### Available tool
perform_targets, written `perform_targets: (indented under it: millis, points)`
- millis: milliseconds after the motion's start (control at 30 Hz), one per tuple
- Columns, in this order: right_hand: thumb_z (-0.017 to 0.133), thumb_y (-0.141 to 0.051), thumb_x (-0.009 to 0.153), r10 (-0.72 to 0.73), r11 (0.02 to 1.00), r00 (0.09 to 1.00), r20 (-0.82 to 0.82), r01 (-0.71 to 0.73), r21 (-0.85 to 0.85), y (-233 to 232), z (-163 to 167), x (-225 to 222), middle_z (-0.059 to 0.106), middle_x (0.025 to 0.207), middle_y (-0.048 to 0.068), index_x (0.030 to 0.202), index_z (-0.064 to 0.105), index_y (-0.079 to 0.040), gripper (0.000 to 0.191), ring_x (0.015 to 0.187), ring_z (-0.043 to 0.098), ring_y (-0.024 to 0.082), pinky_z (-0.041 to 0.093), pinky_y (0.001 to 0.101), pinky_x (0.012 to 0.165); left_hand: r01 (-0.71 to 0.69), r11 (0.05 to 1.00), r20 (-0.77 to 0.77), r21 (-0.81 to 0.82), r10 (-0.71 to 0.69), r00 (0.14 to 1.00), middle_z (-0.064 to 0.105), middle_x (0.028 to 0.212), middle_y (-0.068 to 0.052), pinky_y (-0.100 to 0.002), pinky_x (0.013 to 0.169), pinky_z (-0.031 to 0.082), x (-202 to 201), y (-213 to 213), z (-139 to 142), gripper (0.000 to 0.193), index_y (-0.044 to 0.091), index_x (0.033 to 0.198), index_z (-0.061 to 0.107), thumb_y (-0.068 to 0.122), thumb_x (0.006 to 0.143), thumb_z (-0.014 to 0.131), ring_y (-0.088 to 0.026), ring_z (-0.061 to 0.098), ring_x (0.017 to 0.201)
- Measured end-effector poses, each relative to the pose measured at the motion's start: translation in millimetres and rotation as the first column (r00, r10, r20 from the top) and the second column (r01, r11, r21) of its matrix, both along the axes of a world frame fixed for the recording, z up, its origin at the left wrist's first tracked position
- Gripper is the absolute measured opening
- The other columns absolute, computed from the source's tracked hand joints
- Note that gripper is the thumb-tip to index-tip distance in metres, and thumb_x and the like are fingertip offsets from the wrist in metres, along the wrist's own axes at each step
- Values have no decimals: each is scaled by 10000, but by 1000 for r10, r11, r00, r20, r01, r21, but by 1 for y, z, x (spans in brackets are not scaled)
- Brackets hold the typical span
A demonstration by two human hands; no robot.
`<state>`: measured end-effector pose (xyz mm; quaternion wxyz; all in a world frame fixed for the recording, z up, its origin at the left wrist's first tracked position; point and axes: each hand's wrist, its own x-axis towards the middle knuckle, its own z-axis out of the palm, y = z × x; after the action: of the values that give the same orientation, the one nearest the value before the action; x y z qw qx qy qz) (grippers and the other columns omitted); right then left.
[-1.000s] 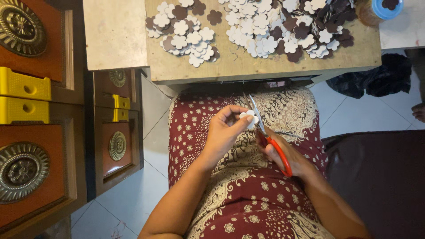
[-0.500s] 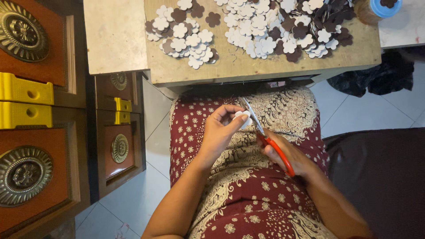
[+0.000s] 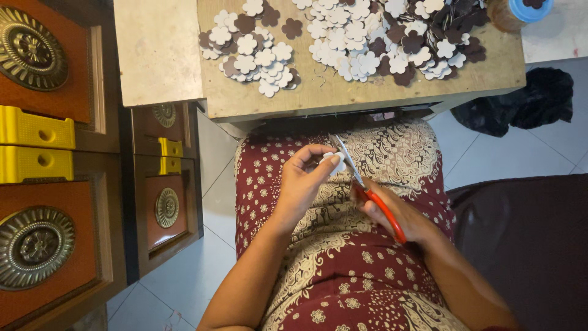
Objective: The person uses red-handled scissors to trim the edges of small white flower-shaped paper cutouts. They pick up each piece, trim it, and place it back on the table among other cutouts.
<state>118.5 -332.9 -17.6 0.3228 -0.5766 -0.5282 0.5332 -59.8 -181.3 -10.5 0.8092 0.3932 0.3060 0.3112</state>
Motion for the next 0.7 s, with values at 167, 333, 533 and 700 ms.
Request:
perform_targets:
  millis: [167, 333, 533, 700]
  points:
    - [297, -828, 886, -28, 999, 1000, 9, 28, -22, 2, 2, -2, 560, 859, 59, 1191, 536, -64, 856, 714, 568, 180, 533, 375, 599, 9, 999, -63, 51, -6, 998, 741, 1026, -68, -243, 838, 573, 2, -2, 4, 191, -13, 1137, 707, 44, 956, 727, -110, 698, 938]
    - [316, -800, 913, -26, 999, 1000, 12, 27, -29, 1, 2, -1, 555, 847, 70, 1241, 533, -56, 842, 709, 554, 179, 511, 379, 626, -22, 999, -47, 25, 23, 999, 741, 1025, -86, -247, 827, 581, 4, -3, 3, 221, -31, 1142, 690, 29, 936, 740, -124, 707, 927]
    - [314, -811, 892, -25, 997, 999, 29, 27, -76, 0, 1, -1, 577, 925, 96, 1291, 518, -53, 880, 780, 589, 202, 535, 399, 669, -40, 999, -31, 15, 40, 999, 737, 1026, -92, -245, 823, 579, 6, -4, -2, 231, -44, 1147, 683, 25, 936, 745, -126, 703, 923]
    - [311, -828, 858, -42, 995, 998, 56, 46, -87, 0, 2, -2, 620, 1033, 124, 1414, 428, -44, 968, 877, 636, 236, 553, 421, 734, -43, 999, -37, 21, 44, 998, 736, 1026, -89, -245, 822, 581, 5, -5, -1, 227, -39, 1144, 682, 29, 937, 743, -125, 704, 922]
